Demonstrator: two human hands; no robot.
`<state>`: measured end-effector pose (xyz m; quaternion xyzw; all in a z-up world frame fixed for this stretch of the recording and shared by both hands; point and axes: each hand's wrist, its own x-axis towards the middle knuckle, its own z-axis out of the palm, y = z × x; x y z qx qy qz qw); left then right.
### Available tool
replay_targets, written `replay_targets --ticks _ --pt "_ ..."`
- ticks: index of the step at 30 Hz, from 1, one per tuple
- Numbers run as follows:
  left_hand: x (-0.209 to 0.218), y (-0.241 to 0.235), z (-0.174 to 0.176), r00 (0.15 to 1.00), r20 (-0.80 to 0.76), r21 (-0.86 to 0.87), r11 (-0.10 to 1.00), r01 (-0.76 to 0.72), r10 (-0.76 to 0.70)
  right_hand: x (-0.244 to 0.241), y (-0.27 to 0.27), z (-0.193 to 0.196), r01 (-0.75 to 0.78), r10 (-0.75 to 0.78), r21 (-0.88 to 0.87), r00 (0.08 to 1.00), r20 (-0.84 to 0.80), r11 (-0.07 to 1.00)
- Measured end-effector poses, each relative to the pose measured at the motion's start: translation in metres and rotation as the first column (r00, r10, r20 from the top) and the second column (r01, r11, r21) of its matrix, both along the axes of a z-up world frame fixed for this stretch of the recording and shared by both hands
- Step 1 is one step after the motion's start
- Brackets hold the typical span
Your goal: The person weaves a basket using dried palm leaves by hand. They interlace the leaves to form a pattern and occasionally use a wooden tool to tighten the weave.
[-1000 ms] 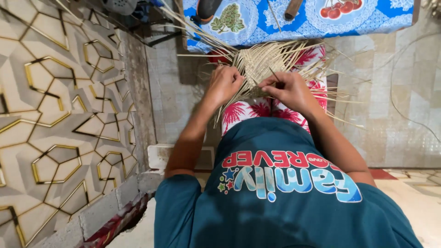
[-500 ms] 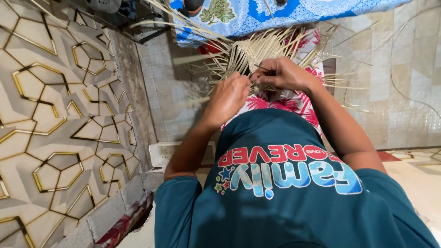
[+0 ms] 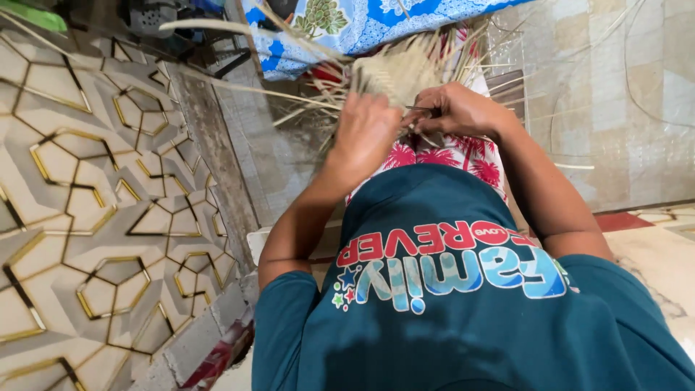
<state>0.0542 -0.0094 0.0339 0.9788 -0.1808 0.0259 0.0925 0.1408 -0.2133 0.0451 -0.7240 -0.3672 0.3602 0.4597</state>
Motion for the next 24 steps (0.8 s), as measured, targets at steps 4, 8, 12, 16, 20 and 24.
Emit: replay_targets --ticks 4,8,12,16,20,24 --pt "-0.010 -0.021 0.010 0.998 -0.026 -0.040 0.998 0.048 -0.049 -0.010 -0.030 0.000 0.130 -0.131 0.051 0.991 0.019 0.990" --pt "-0.023 -0.023 0.022 0.983 -0.182 0.018 0.999 0.041 -0.037 -0.012 -0.047 -0.003 0.312 -0.314 -0.040 0.949 -0.034 0.949" --pt "-0.051 -0.021 -0.021 0.997 -0.074 -0.199 0.980 -0.029 0.015 -0.024 -0.040 -0.031 0.315 -0.315 -0.037 0.949 0.000 0.948" --pt "-0.073 -0.028 -0.037 0.989 -0.125 -0.227 0.968 -0.104 0.077 -0.033 -0.020 -0.046 0.287 -0.291 -0.076 0.955 -0.059 0.955" --pt "-0.078 -0.036 -0.044 0.989 -0.105 -0.241 0.962 -0.131 0.108 -0.033 -0.010 -0.038 0.299 -0.312 -0.100 0.937 -0.155 0.949" --pt "-0.080 -0.045 -0.059 0.993 -0.049 -0.201 0.973 -0.116 0.108 -0.037 -0.003 -0.034 0.269 -0.291 -0.126 0.934 -0.206 0.955"
